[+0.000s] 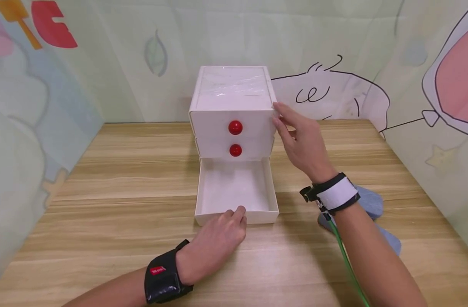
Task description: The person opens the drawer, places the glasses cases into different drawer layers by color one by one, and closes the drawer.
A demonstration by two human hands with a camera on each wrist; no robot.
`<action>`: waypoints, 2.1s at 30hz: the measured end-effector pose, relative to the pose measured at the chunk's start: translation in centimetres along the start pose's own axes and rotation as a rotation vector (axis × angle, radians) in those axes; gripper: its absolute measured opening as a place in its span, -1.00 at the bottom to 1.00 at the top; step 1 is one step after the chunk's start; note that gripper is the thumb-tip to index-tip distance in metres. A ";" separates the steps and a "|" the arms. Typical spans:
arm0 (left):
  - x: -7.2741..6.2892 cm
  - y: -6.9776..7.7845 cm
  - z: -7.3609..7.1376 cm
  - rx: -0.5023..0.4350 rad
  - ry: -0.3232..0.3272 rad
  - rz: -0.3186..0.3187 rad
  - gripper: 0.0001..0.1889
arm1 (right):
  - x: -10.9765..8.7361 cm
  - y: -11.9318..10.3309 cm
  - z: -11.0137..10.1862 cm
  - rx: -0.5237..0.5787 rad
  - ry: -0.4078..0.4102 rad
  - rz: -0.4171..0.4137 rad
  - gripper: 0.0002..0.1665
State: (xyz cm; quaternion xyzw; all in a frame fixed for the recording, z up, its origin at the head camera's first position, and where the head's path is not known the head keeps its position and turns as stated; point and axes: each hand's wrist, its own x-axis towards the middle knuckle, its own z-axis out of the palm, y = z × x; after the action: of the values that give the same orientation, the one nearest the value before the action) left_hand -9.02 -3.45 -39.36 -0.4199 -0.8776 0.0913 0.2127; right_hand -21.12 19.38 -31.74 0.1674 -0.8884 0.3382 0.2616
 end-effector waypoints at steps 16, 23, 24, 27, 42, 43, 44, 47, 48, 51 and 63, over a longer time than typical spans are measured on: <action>-0.1 -0.4 -0.6 -0.011 -0.004 -0.005 -0.86 | -7.9 0.9 -6.4 -0.254 -0.199 -0.031 -0.79; -0.2 -0.3 -0.6 -0.008 -0.011 -0.015 -0.85 | -11.7 2.6 -8.4 -0.308 -0.335 0.022 -0.69; -0.2 -0.3 -0.6 -0.009 -0.015 -0.017 -0.85 | -12.2 2.9 -8.6 -0.319 -0.359 0.034 -0.65; -0.3 -0.3 -0.8 -0.014 -0.023 -0.020 -0.86 | -13.7 4.1 -9.3 -0.376 -0.421 0.069 -0.50; 0.0 0.1 -0.6 -0.011 0.006 -0.001 -0.77 | -18.6 8.3 -10.9 -0.489 -0.638 0.199 0.06; -0.1 0.1 -0.6 -0.011 0.003 -0.001 -0.78 | -18.6 8.3 -10.9 -0.491 -0.647 0.204 0.07; -0.1 0.1 -0.6 -0.012 -0.001 -0.001 -0.78 | -18.5 8.3 -10.9 -0.493 -0.652 0.206 0.09; -0.2 0.0 -0.7 -0.013 -0.011 -0.006 -0.80 | -18.4 8.3 -10.8 -0.494 -0.651 0.194 0.10; -0.2 0.0 -0.7 -0.014 -0.014 -0.008 -0.81 | -18.3 8.3 -10.8 -0.495 -0.651 0.186 0.10; -0.3 0.0 -0.7 -0.016 -0.014 -0.015 -0.81 | -18.2 8.1 -10.7 -0.487 -0.643 0.160 0.11; -0.4 0.0 -0.7 0.003 -0.014 -0.018 -0.82 | -15.4 5.7 -9.5 -0.397 -0.513 0.032 0.01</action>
State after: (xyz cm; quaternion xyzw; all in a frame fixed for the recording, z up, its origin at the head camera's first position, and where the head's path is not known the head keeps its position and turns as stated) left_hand -8.50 -3.79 -38.84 -0.4112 -0.8826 0.0936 0.2078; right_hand -8.07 31.90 -37.53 0.1788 -0.9765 0.1090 0.0513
